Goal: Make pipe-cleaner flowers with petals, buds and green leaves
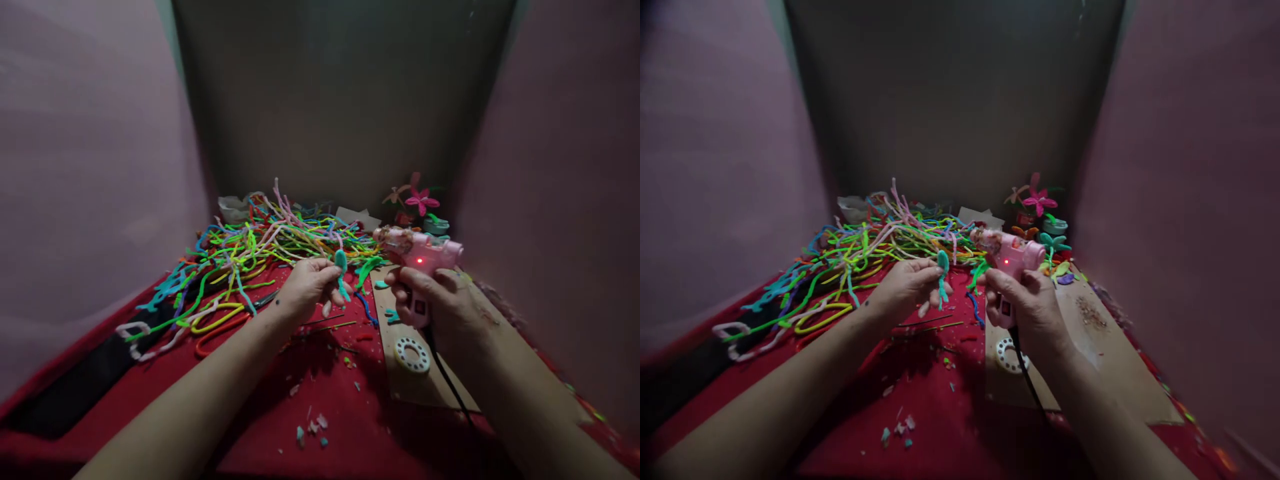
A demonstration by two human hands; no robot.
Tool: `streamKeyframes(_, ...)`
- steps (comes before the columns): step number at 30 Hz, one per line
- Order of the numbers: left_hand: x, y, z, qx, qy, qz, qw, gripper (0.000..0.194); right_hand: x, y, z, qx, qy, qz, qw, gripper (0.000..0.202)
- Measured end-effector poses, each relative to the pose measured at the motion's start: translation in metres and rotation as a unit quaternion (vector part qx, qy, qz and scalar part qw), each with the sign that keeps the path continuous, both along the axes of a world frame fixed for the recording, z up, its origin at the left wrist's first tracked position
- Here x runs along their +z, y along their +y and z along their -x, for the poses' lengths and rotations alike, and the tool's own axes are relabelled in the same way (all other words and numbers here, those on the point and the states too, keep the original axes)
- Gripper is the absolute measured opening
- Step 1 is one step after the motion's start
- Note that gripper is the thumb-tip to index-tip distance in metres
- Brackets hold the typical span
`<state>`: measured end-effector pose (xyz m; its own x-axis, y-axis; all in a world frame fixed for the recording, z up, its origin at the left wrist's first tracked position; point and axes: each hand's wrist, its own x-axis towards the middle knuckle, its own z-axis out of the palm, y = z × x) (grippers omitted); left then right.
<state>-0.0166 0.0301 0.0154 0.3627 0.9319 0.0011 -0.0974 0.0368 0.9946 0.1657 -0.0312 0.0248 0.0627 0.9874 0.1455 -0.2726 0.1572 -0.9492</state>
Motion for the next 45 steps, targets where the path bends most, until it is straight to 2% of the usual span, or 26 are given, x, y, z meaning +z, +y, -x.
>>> streamKeyframes(4, -0.011, 0.003, 0.001, -0.005, -0.029, 0.049, 0.998, 0.017, -0.019, 0.009, 0.005, 0.019, -0.091, 0.012, 0.996, 0.023)
streamKeyframes(9, -0.019, 0.008, 0.001, -0.015, -0.078, 0.061, 0.995, 0.014, -0.029, 0.007, 0.006, -0.006, -0.154, -0.048, 0.987, 0.022)
streamKeyframes(13, -0.020, 0.008, 0.002, -0.028, -0.083, 0.051, 0.995, 0.013, -0.028, 0.005, 0.009, 0.004, -0.197, -0.067, 0.978, 0.025)
streamKeyframes(19, -0.019, 0.004, 0.002, -0.027, -0.056, 0.051, 0.997, 0.014, -0.023, 0.002, 0.011, 0.001, -0.196, -0.073, 0.978, 0.042)
streamKeyframes(32, -0.023, 0.006, 0.003, -0.027, -0.053, 0.046, 0.997, 0.017, -0.020, 0.001, 0.014, -0.001, -0.203, -0.104, 0.974, 0.038)
streamKeyframes(45, -0.019, 0.005, 0.003, -0.019, -0.017, 0.049, 0.998, 0.014, -0.020, 0.000, 0.014, -0.003, -0.203, -0.093, 0.975, 0.041)
